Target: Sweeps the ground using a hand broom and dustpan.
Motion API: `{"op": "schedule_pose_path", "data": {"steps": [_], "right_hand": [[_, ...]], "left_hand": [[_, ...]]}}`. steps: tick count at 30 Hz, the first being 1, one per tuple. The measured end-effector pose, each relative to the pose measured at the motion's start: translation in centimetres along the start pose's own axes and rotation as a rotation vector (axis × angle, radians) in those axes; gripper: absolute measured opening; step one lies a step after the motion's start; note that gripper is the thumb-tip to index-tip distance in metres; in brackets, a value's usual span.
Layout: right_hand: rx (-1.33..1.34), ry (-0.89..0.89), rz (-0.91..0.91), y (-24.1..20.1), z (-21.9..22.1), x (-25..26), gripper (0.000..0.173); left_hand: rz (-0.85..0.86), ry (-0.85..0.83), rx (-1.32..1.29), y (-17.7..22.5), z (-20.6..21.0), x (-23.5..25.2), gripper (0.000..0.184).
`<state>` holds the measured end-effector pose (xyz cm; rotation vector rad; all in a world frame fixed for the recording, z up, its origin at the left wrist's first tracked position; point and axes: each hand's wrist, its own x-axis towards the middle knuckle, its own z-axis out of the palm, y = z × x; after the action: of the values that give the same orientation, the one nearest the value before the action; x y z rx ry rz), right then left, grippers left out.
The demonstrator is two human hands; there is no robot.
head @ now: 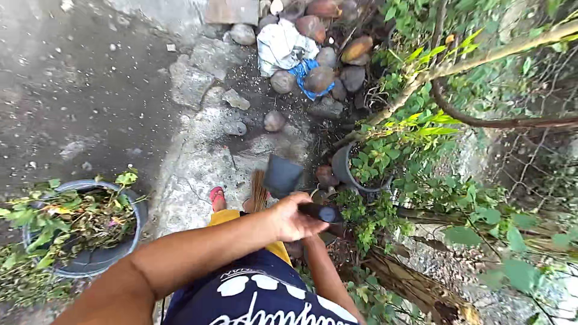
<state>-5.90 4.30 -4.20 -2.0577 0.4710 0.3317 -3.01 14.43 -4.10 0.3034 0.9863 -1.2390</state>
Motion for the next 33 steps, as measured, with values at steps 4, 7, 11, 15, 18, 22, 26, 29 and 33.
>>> {"op": "schedule_pose_path", "data": {"steps": [4,7,11,15,18,22,26,29,33], "right_hand": [[-0.102,-0.31,0.416,16.6,12.3,0.2,0.095],[0.246,-0.472,0.865,20.4,17.5,-1.4,0.054],[0.522,-0.514,1.003,19.5,17.2,-0.8,0.026],[0.713,-0.418,0.94,17.1,13.0,0.4,0.024],[0.927,-0.397,0.893,15.5,10.5,0.6,0.027],[1.038,-0.466,0.841,12.1,11.9,0.3,0.02],[1.062,-0.627,0.823,6.1,20.3,1.4,0.028],[1.097,-0.719,0.867,4.3,29.1,4.5,0.027],[1.117,-0.777,0.873,8.1,36.1,11.4,0.032]], "left_hand": [[0.231,0.143,-0.135,3.3,-7.0,-3.5,0.023],[0.32,0.236,-0.21,5.5,-13.2,-5.7,0.023],[0.469,0.349,-0.197,8.4,-21.4,-7.0,0.03],[0.586,0.455,-0.206,11.5,-29.8,-6.1,0.022],[0.622,0.504,-0.259,12.7,-34.6,-6.2,0.007],[0.63,0.53,-0.356,11.7,-38.5,-7.6,0.006],[0.603,0.542,-0.445,10.0,-41.7,-8.6,0.008],[0.564,0.59,-0.445,8.3,-44.0,-9.0,0.009],[0.507,0.647,-0.436,6.9,-44.7,-9.9,0.014]]}}
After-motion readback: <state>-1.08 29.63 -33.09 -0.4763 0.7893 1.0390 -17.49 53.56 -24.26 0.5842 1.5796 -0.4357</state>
